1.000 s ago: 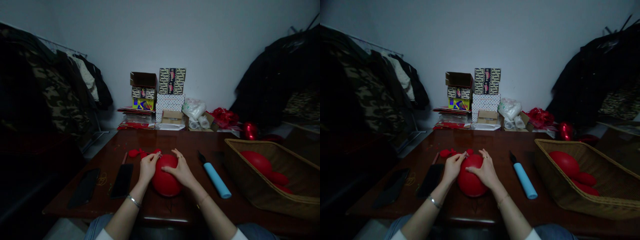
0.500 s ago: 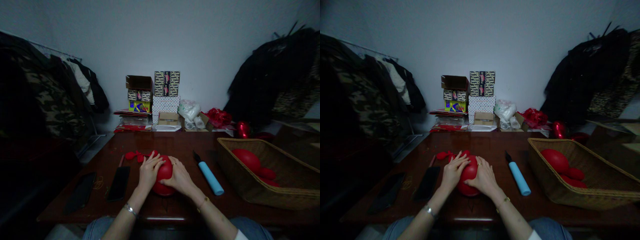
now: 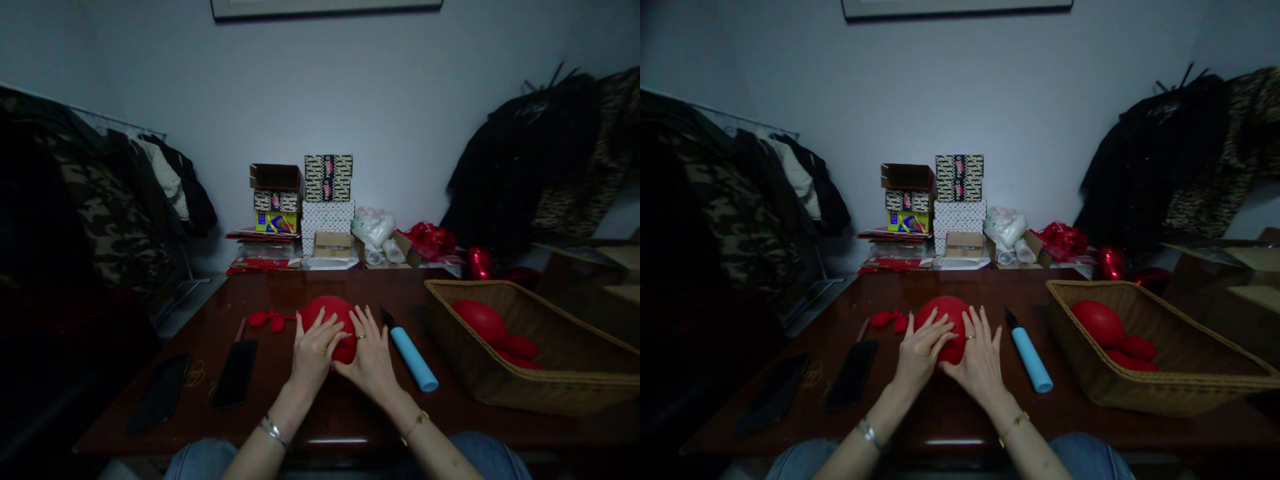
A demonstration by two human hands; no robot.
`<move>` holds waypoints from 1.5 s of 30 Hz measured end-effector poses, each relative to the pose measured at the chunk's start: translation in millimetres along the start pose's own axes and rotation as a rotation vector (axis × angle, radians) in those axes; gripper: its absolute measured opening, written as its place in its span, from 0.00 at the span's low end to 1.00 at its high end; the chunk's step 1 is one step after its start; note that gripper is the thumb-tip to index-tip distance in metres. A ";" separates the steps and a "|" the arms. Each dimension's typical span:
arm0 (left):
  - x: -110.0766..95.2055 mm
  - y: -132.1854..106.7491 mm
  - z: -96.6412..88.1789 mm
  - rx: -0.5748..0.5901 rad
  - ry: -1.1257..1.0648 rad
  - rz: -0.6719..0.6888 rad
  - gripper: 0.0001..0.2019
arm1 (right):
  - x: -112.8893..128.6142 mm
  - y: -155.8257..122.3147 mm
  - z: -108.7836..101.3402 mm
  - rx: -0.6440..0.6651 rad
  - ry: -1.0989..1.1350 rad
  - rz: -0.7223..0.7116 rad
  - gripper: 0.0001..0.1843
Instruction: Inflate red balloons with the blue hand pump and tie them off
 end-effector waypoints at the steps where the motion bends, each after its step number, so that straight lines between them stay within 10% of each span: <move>1: -3.6 2.8 0.2 -0.002 -0.014 0.005 0.09 | 0.3 0.0 -6.5 -0.030 -0.037 -0.020 0.50; 30: -138.6 90.1 21.6 0.009 -0.459 0.103 0.09 | -47.5 -6.2 -167.2 -0.359 -0.505 0.038 0.52; 45: -228.3 122.9 63.3 0.081 -0.695 0.137 0.09 | -99.8 -30.7 -239.9 -0.483 -0.684 0.145 0.49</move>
Point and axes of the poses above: each hand's wrist, its own y-axis towards the middle knuckle, its own z-axis out of the palm, x = y × z, the point moved 6 cm from there along y, towards the middle knuckle, and after that the axes turned 14 degrees about y, right-handed, at the moved point
